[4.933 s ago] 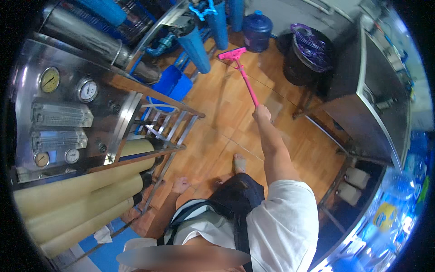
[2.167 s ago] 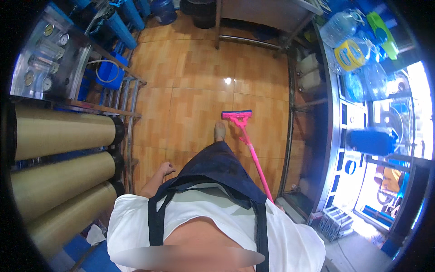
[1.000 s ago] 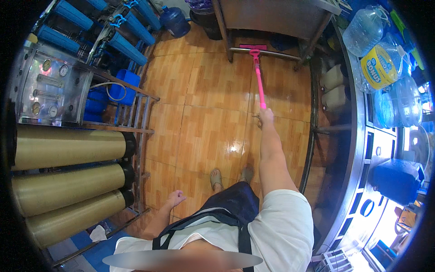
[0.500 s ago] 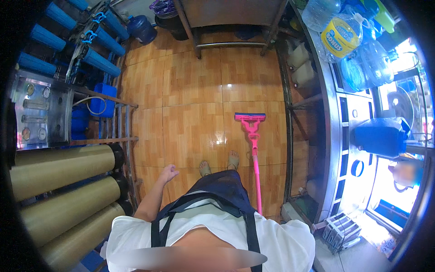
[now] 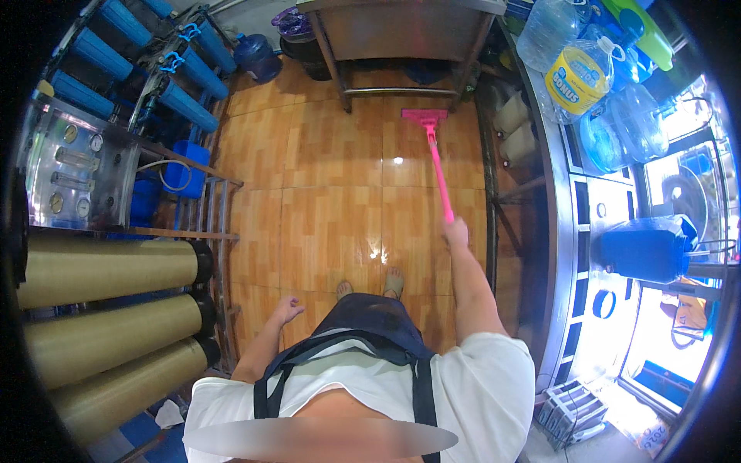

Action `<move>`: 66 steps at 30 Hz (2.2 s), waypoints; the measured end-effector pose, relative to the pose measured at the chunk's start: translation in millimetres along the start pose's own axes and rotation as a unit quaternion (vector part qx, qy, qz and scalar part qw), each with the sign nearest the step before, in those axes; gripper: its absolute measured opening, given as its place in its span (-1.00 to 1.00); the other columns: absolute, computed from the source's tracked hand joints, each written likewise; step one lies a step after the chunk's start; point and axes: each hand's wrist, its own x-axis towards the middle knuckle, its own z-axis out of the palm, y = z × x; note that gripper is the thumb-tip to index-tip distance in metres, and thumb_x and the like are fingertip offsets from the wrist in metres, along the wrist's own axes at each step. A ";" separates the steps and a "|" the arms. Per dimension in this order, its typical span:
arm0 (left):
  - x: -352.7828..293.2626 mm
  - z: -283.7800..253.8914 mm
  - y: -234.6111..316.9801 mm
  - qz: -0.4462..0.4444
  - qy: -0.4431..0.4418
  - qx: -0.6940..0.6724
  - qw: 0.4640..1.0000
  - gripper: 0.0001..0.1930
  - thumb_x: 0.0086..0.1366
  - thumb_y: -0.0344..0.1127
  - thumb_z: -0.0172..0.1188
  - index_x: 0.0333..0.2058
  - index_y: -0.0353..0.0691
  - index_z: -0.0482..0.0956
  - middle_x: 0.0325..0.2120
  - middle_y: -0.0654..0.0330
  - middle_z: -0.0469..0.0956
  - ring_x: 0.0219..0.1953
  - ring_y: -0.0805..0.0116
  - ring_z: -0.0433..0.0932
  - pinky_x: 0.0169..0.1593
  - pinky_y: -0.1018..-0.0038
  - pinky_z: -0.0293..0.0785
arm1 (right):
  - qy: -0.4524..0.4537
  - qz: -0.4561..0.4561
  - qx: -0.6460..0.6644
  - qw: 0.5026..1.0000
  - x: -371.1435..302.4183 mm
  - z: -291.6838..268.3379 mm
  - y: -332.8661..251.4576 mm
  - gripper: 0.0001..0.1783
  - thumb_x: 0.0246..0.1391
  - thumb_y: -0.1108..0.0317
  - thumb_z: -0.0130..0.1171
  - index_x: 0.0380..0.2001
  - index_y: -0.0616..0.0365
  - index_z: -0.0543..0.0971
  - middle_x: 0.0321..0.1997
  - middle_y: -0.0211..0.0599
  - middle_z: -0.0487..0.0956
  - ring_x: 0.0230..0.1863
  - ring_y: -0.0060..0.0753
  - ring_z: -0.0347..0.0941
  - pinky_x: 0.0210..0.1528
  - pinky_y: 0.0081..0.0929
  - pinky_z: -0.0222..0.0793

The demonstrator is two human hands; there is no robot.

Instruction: The person refills a blue plastic jug and a transparent bottle with water from a dispenser, then mops the tiled floor with a pink mop. Finally, the person refills the containers again and wipes the dispenser surface with a green cloth.

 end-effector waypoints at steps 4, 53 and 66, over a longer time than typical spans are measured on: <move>-17.3 6.2 -8.3 0.014 0.009 0.024 1.000 -0.34 0.10 -0.08 0.42 0.08 -0.38 0.48 -0.09 -0.16 0.61 -0.05 0.06 0.62 0.01 0.26 0.55 | 0.045 -0.080 -0.103 0.990 35.5 -24.5 -108.4 -0.61 0.18 0.11 0.04 -0.12 0.16 0.63 -0.09 0.01 0.66 -0.06 0.01 0.63 -0.06 -0.08 0.52; -75.5 154.1 139.0 0.235 -0.065 0.180 0.953 -0.41 0.16 -0.04 0.33 0.08 -0.27 0.49 -0.05 -0.09 0.60 0.02 -0.03 0.58 0.10 0.18 0.50 | -0.033 0.076 -0.025 0.996 36.8 -100.4 76.0 -0.71 0.13 0.33 0.09 -0.17 0.33 0.60 -0.40 -0.04 0.67 -0.45 -0.13 0.66 -0.50 -0.13 0.53; -59.3 142.8 -61.5 0.120 -0.018 0.109 0.987 -0.37 0.06 -0.02 0.40 0.06 -0.25 0.55 0.00 -0.09 0.58 0.06 0.01 0.56 0.14 0.24 0.47 | -0.062 0.095 -0.175 0.978 -488.0 2.5 639.6 -0.56 0.02 0.02 0.15 -0.24 0.18 0.64 -0.23 0.13 0.62 -0.13 0.24 0.57 -0.07 0.09 0.49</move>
